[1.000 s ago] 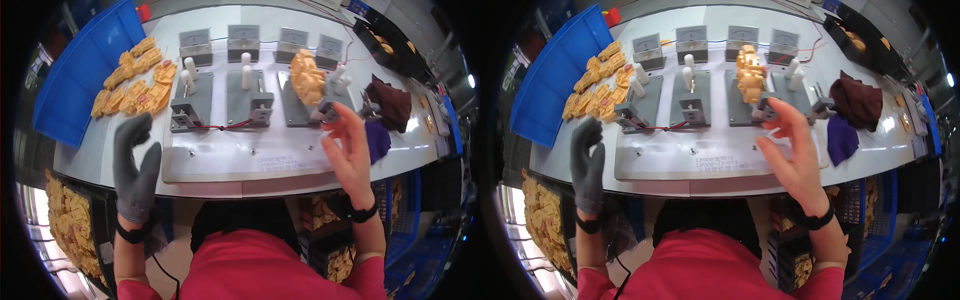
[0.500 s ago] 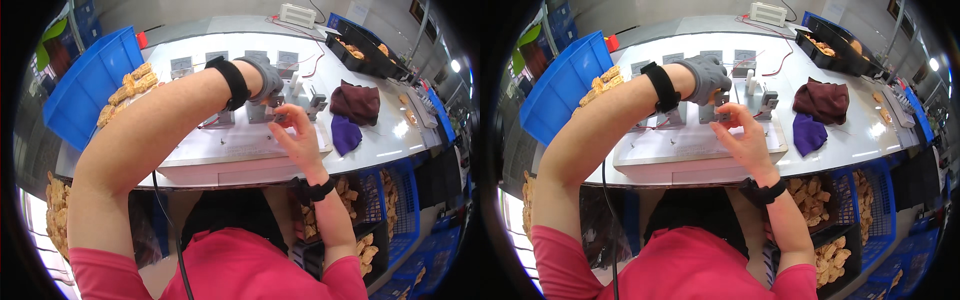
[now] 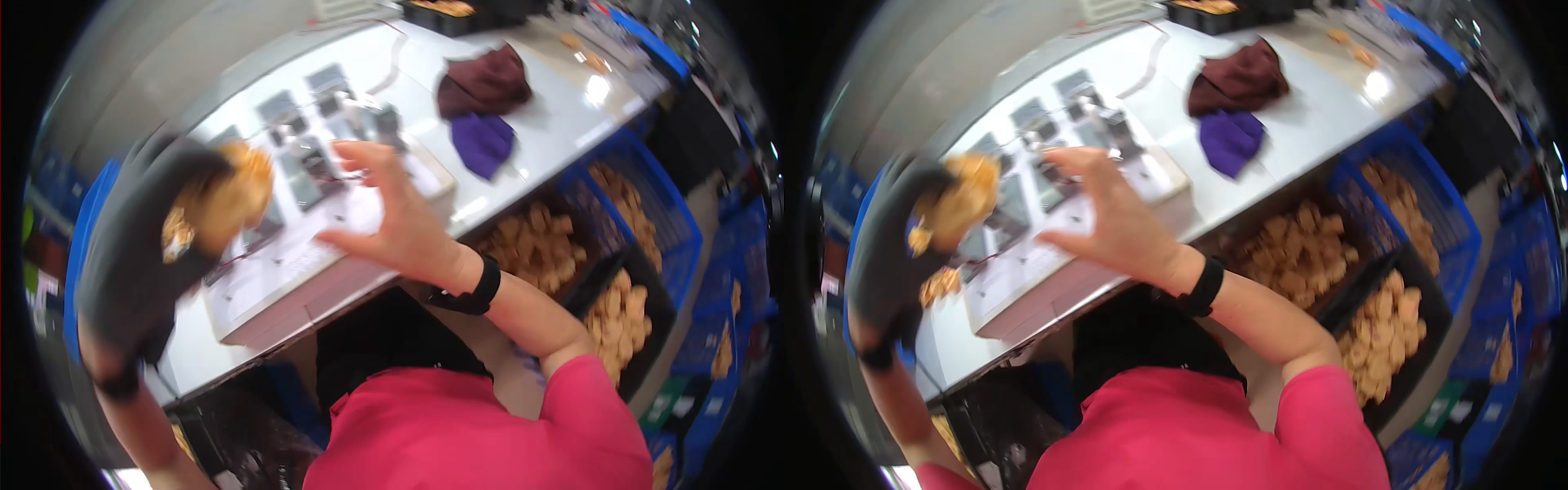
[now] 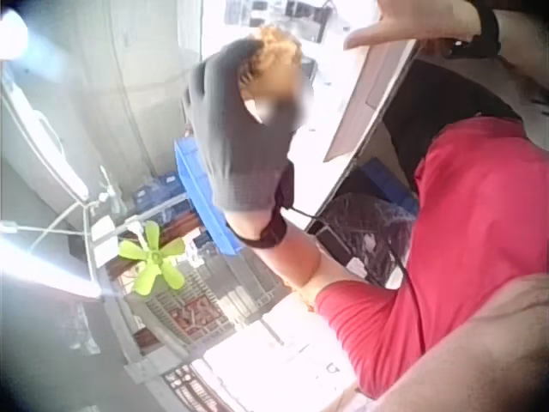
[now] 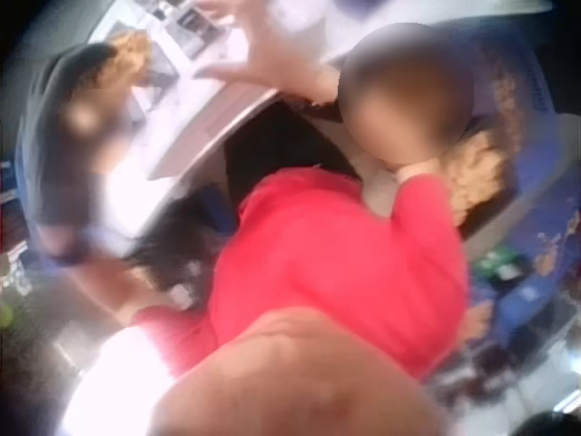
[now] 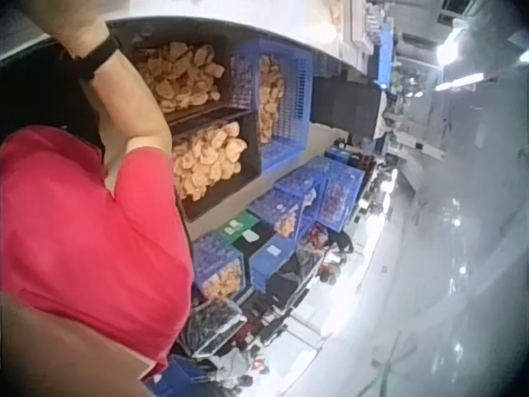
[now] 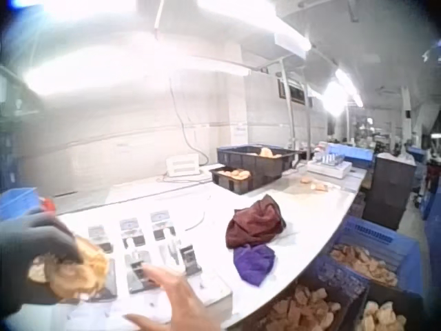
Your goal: The person places yellow plastic toy car bodies onto a white testing board with metal clamps and wires. They secure the items in the clamps and adjust the setup, occasionally wiping the board with a cloth. The person handles the items one at a time, moving them from a blue bin to the testing station.
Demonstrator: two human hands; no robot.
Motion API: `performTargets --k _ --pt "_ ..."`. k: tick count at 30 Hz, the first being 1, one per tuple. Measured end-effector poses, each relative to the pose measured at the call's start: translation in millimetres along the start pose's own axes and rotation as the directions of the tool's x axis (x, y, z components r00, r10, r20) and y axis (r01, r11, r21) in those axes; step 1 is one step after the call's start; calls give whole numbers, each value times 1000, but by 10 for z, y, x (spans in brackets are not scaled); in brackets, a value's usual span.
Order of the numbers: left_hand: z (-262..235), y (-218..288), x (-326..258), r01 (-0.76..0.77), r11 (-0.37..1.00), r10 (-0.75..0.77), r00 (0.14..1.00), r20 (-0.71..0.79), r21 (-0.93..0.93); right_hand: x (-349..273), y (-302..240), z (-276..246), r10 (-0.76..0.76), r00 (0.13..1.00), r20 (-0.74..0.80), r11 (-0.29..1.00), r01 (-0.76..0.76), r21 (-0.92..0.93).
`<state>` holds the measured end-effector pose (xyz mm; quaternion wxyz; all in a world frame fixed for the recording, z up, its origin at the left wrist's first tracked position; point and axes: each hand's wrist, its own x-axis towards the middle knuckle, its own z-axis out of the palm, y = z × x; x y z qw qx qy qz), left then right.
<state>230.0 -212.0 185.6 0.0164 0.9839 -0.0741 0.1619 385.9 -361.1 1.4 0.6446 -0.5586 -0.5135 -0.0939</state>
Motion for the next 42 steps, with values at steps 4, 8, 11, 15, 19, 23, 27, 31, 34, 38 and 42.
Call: performTargets --k 4,8,11,15,19,23,27,31,34,38,42 --pt "186 532 -813 151 924 -117 986 117 -351 -400 -541 205 -255 950 181 939 199 280" --pt "956 581 -783 126 844 11 968 252 -522 -1035 -547 -120 139 943 303 967 -195 161" --pt "1039 639 -815 256 815 -46 923 381 -520 -1501 -443 -480 472 806 356 875 -478 -79" --pt "1003 442 -1184 328 780 -171 931 323 -533 -2085 32 -942 777 606 169 613 -672 -416" --pt "1028 334 -1556 416 697 -302 909 288 -584 -2593 657 -1517 822 524 -224 207 -641 -739" --pt "1024 170 -1765 450 660 -405 887 220 -601 -2918 1077 -2188 865 341 -369 -87 -623 -778" --pt "764 -43 -2093 629 537 -639 738 216 -562 -3060 1261 -2237 829 535 -161 150 -491 -858" --pt "695 -603 -2411 767 494 -819 568 77 -408 -2784 1205 -1807 858 511 51 398 -598 -696" --pt "780 -1399 -2713 812 572 -818 576 0 -120 -2186 772 -1154 865 425 265 495 -641 -587" --pt "908 -2276 -2641 783 611 -791 611 34 118 -1507 248 -438 778 322 539 570 -722 -393" --pt "1100 -2448 -2396 851 498 -863 468 192 167 -882 -326 64 632 331 701 716 -595 -365"
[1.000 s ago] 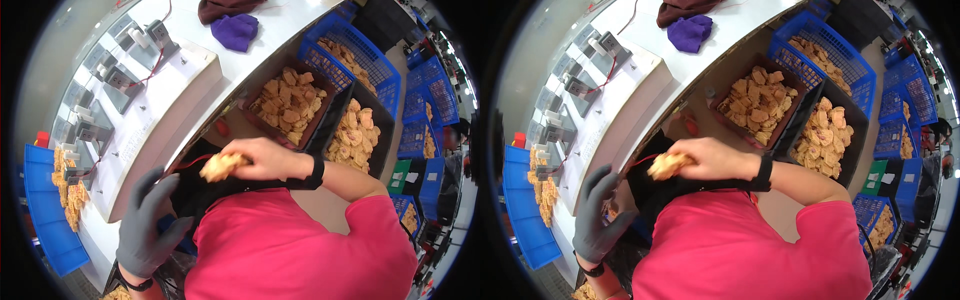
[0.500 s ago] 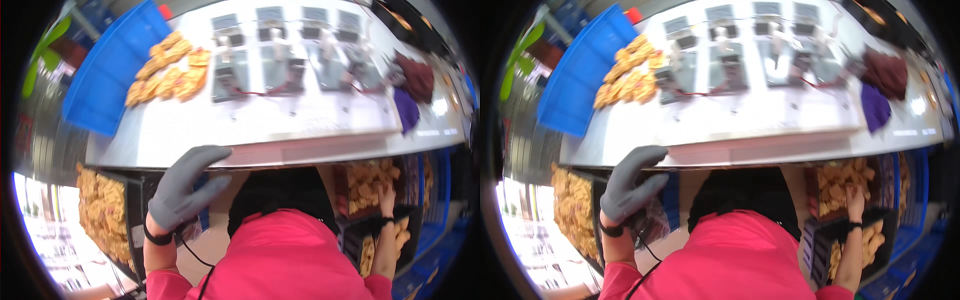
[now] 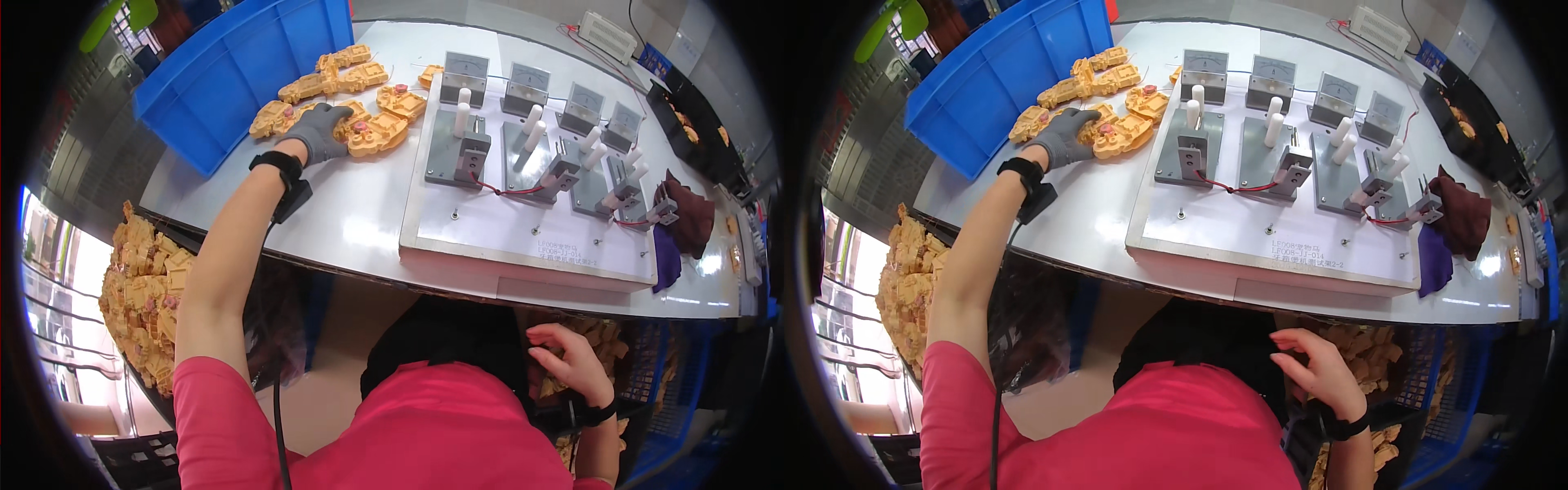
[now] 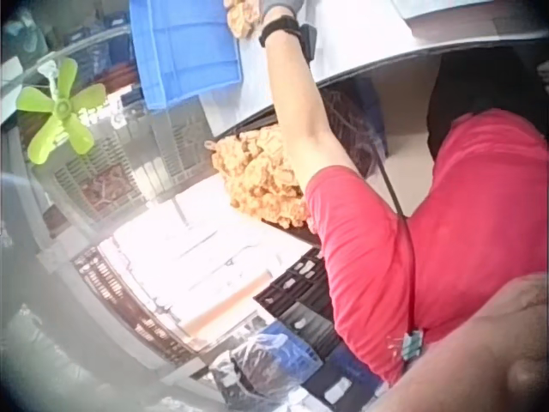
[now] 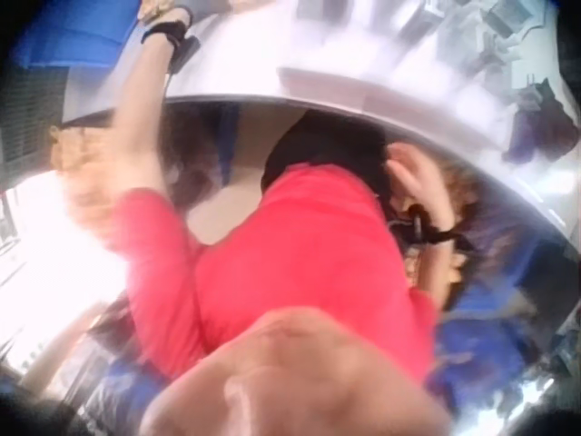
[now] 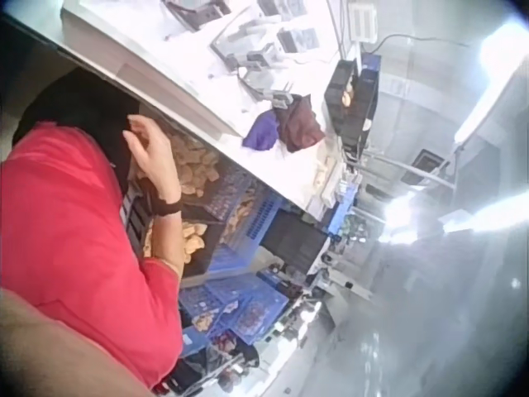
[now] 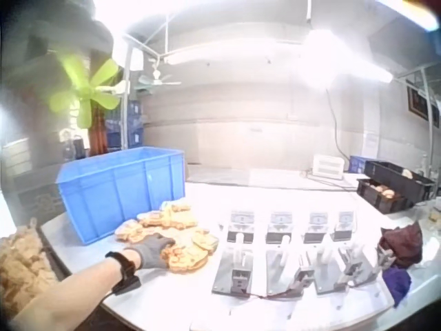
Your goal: The person places yellow plastic toy car bodies onto a white testing board with metal clamps and wires. They secure the items in the clamps and adjust the setup, occasionally wiping the board with a cloth. The person handles the items one at a time, moving them from a blue bin to the testing station.
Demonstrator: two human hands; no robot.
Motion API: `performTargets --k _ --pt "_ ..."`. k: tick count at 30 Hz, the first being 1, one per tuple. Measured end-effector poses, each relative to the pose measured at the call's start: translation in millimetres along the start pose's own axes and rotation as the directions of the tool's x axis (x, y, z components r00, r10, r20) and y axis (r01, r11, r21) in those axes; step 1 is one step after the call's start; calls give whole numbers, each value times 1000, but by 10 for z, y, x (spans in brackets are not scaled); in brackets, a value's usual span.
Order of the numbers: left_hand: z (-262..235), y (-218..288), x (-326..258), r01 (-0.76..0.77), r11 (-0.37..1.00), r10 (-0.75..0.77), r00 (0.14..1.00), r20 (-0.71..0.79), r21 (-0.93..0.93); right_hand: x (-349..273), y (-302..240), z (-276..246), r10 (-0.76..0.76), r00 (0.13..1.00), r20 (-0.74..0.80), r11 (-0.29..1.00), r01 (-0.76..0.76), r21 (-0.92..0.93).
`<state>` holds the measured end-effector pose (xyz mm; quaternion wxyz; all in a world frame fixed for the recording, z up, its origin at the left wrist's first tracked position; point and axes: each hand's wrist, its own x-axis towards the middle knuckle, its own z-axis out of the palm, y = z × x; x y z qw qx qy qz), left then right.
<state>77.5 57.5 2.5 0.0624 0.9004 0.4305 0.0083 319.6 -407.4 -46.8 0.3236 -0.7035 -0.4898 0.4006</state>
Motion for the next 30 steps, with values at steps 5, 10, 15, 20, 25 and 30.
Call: performTargets --k 5,10,15,20,25,30 --pt "147 -5 -231 43 997 -37 995 -90 59 231 -604 -9 -251 968 31 965 252 -68" --pt "177 -305 -437 32 883 -179 946 -272 -469 635 -940 91 -478 835 -271 873 487 -39" --pt "-135 -173 -1060 -115 -31 -318 943 -99 -993 1202 -1218 150 -517 694 -501 814 580 -37" --pt "-104 6 -1499 -41 -482 -85 996 1 -875 1594 -1294 244 -502 700 -508 806 591 17" --pt "-77 407 -1509 139 -777 151 988 33 -614 1643 -1182 323 -505 660 -557 798 603 -9" --pt "-57 605 -1272 273 -833 233 962 143 -481 1654 -1168 356 -517 690 -506 760 642 100"
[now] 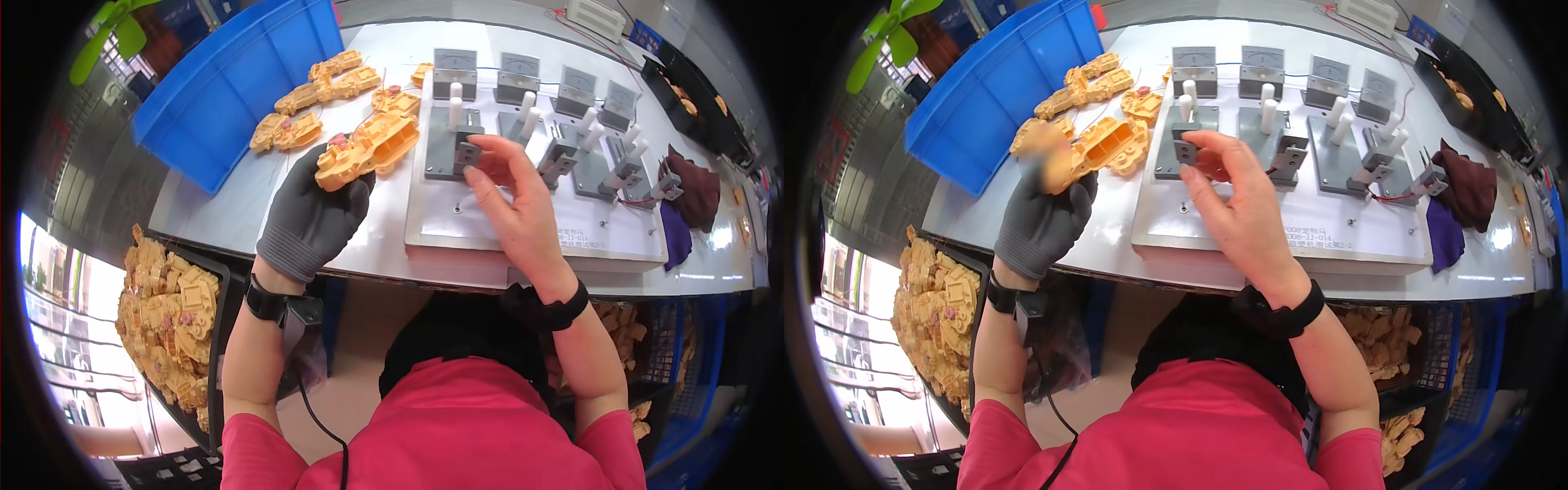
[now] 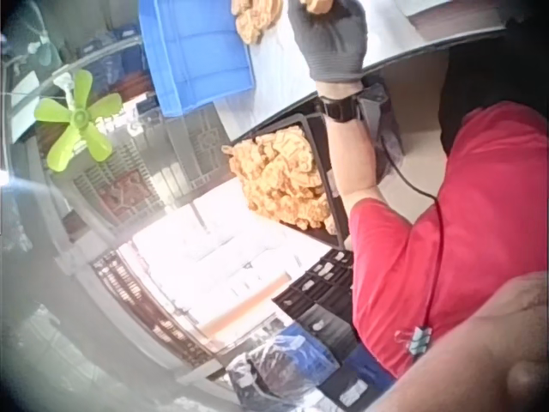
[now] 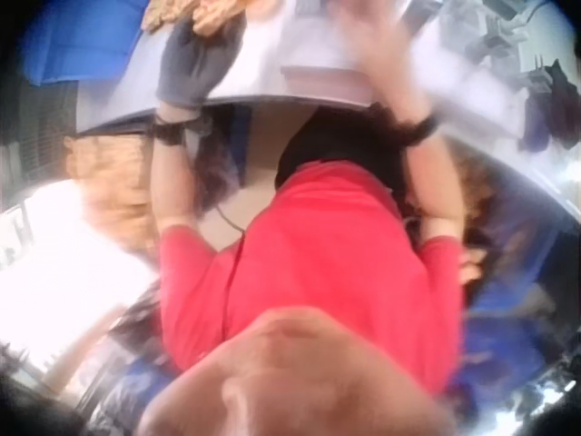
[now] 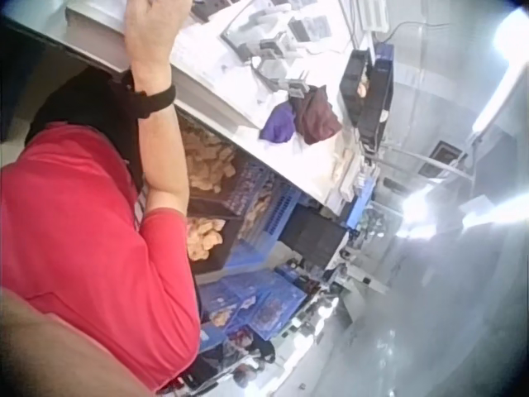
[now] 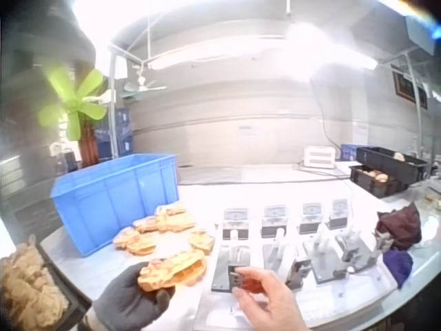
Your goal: The person places yellow plastic toy car bodies onto a white testing board with metal clamps and wires. They secure the items in the clamps and adjust the setup, occasionally wiping the board with a cloth. The person handles the items one at a time, moving them from a blue bin to the testing station.
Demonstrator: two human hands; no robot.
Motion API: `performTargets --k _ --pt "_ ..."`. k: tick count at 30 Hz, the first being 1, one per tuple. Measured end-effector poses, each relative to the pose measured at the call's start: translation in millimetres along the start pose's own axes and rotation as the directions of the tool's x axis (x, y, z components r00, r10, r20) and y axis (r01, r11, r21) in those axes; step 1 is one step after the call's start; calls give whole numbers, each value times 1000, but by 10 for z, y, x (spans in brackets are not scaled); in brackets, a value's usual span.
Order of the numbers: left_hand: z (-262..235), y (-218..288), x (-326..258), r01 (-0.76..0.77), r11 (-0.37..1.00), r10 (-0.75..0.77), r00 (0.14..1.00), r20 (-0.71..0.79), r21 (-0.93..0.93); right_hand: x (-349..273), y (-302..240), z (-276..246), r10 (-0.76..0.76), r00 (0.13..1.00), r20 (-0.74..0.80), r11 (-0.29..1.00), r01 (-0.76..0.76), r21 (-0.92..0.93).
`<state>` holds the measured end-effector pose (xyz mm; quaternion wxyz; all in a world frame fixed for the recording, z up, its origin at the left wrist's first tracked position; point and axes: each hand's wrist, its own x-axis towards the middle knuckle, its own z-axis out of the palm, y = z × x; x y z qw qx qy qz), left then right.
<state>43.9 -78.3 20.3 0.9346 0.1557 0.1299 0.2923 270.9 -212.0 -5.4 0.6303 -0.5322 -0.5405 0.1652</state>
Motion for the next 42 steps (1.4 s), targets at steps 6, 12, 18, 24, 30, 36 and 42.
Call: performTargets --k 6,12,18,24,30,36,42 --pt "-21 3 255 18 999 -20 998 -61 -30 -12 -92 -49 -88 993 75 996 89 -1" --pt "44 46 417 6 1000 -9 993 -116 -28 -29 -63 -56 -122 991 51 992 123 -8" --pt "143 72 597 -12 992 19 998 -54 126 -35 -81 -65 -124 991 51 992 123 12" --pt "374 -85 1102 -272 785 314 949 21 556 -36 -72 -75 -116 992 55 993 116 -2" --pt "687 -299 933 -353 221 400 883 245 909 -37 -71 -74 -126 991 53 992 126 10" --pt "757 -72 962 -287 -343 240 894 379 894 -47 -97 -57 -131 990 49 991 133 -23" --pt "983 -118 933 -330 -679 2 893 451 656 -38 -85 -80 -111 992 59 993 112 -29"
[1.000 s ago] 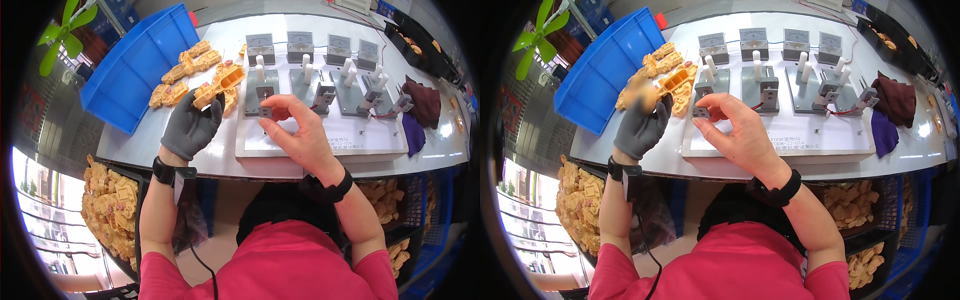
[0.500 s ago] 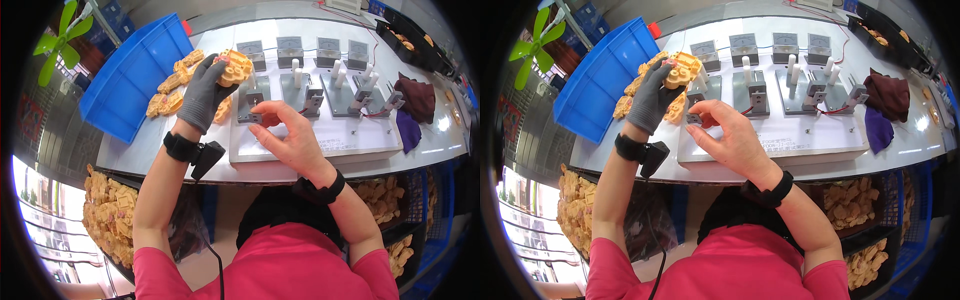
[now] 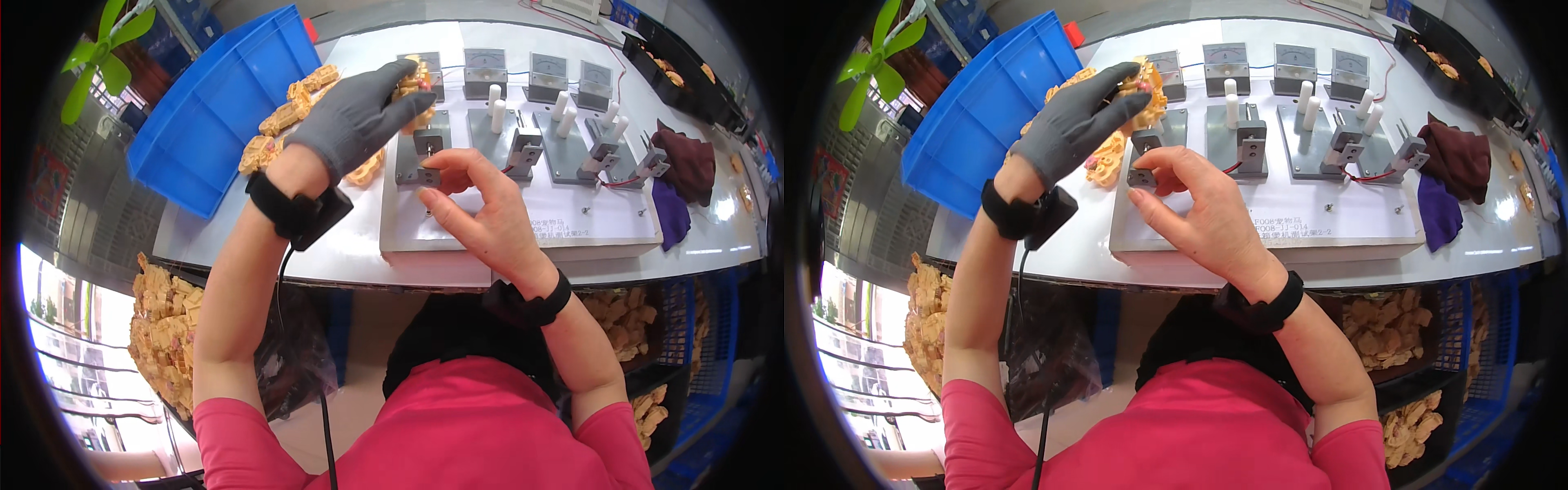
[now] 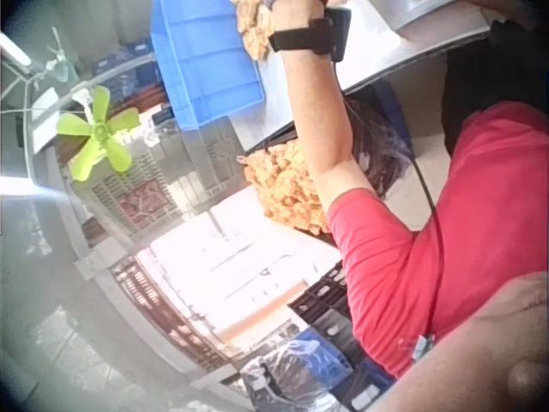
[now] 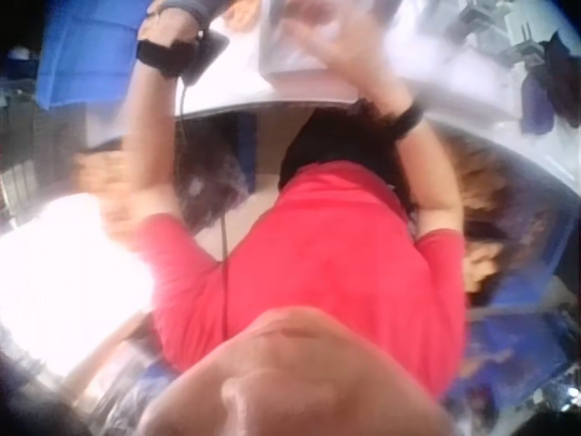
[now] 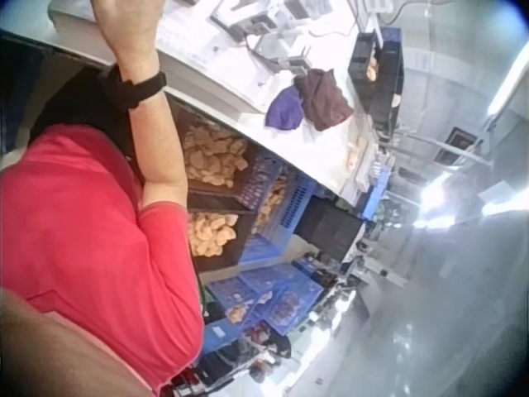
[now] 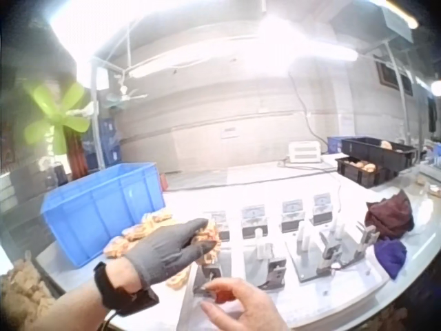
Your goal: The person places yellow plastic toy car bodies onto a white testing board with metal clamps and wires. They secure the items in the clamps and adjust the setup, occasionally wiping the board with a cloth. The person handles the items one at a time, moving them from a blue bin to the testing station.
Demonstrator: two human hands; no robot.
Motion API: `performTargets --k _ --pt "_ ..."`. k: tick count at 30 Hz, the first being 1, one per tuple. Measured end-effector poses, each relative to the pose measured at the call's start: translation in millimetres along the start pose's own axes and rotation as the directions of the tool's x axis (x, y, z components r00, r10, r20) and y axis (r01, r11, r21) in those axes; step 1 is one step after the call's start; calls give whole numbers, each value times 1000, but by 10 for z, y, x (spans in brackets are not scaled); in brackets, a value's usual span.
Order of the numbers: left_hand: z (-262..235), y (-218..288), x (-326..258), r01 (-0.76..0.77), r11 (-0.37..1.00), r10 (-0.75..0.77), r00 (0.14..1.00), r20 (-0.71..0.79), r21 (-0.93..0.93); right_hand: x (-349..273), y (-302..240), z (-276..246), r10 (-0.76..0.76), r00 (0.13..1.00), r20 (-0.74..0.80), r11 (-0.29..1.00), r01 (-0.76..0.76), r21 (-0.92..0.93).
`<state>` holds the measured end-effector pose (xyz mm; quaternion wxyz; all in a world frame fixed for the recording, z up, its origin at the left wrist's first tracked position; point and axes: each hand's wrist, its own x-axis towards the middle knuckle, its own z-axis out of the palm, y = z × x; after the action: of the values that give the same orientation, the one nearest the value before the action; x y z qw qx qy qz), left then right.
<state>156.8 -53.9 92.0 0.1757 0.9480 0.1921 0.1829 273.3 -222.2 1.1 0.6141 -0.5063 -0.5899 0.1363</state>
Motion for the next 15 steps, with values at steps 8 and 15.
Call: performTargets --k 8,15 --pt "179 -370 -109 -1 949 1 1000 1 -314 12 2 98 -69 984 -164 992 51 -111" --pt "229 -912 -620 249 940 -262 964 30 232 -143 19 38 -65 998 10 931 64 -359"
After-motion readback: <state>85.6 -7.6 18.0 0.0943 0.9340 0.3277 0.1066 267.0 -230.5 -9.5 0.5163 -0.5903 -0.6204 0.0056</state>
